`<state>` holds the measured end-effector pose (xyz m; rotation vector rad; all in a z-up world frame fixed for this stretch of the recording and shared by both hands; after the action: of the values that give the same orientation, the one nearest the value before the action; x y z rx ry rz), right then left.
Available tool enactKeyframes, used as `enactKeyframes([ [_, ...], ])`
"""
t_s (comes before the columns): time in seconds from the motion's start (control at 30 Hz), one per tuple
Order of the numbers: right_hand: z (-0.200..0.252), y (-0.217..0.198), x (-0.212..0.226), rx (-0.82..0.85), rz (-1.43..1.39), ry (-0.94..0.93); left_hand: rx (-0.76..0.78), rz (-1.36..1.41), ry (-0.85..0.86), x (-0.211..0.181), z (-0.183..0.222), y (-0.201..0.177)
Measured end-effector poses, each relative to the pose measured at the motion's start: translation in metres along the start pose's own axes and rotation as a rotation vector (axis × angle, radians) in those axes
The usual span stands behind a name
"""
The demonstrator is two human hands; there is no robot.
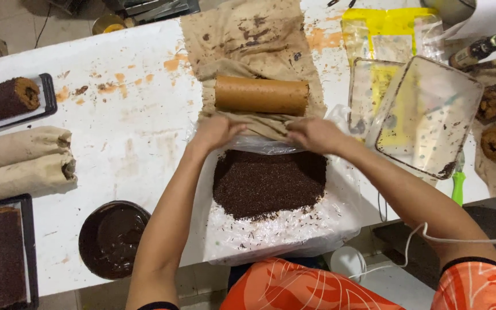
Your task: Applying chocolate frosting to cake rolls and rolling them in chocolate sprinkles to coat the exterior.
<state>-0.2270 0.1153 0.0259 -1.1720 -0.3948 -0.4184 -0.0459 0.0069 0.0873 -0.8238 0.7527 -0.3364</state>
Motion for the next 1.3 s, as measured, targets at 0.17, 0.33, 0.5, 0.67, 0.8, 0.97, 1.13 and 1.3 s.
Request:
enactKeyframes([
  [0.17,-0.009,-0.074,-0.007,-0.374,0.088,0.048,-0.548,-0.124,0.080,0.063,-0.083,0.002],
  [0.33,-0.085,-0.073,-0.031,-0.457,0.199,-0.041,-0.618,-0.333,0.199,0.049,-0.154,0.002],
  [0.5,-0.112,-0.059,-0.016,-0.174,0.192,0.067,-0.454,-0.337,0.152,0.010,-0.122,-0.019],
  [0.67,-0.117,-0.056,-0.018,-0.094,0.119,0.100,-0.319,-0.302,0.101,0.009,-0.112,-0.029],
  [0.8,-0.120,-0.046,-0.024,-0.063,0.111,0.078,-0.319,-0.327,0.089,0.038,-0.147,0.011],
  [0.97,-0.087,-0.050,-0.006,-0.119,0.235,0.021,-0.258,-0.378,0.138,0.029,-0.118,0.014],
  [1.13,-0.060,-0.056,0.005,-0.168,0.312,-0.131,-0.195,-0.474,0.219,0.016,-0.078,-0.001],
  [1.3,-0.074,-0.045,-0.012,-0.027,0.146,-0.078,-0.060,-0.441,0.174,0.049,-0.110,0.019],
])
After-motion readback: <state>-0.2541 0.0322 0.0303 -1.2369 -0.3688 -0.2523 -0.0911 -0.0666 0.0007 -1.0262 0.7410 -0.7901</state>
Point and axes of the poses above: each hand's wrist, its own z-axis away from the middle knuckle, its own y-axis out of the palm, x = y × z, the point moved 6 cm from there along -z, towards the middle knuckle, and after that the axes turned 1 degree about -z, right-handed, at the moved point
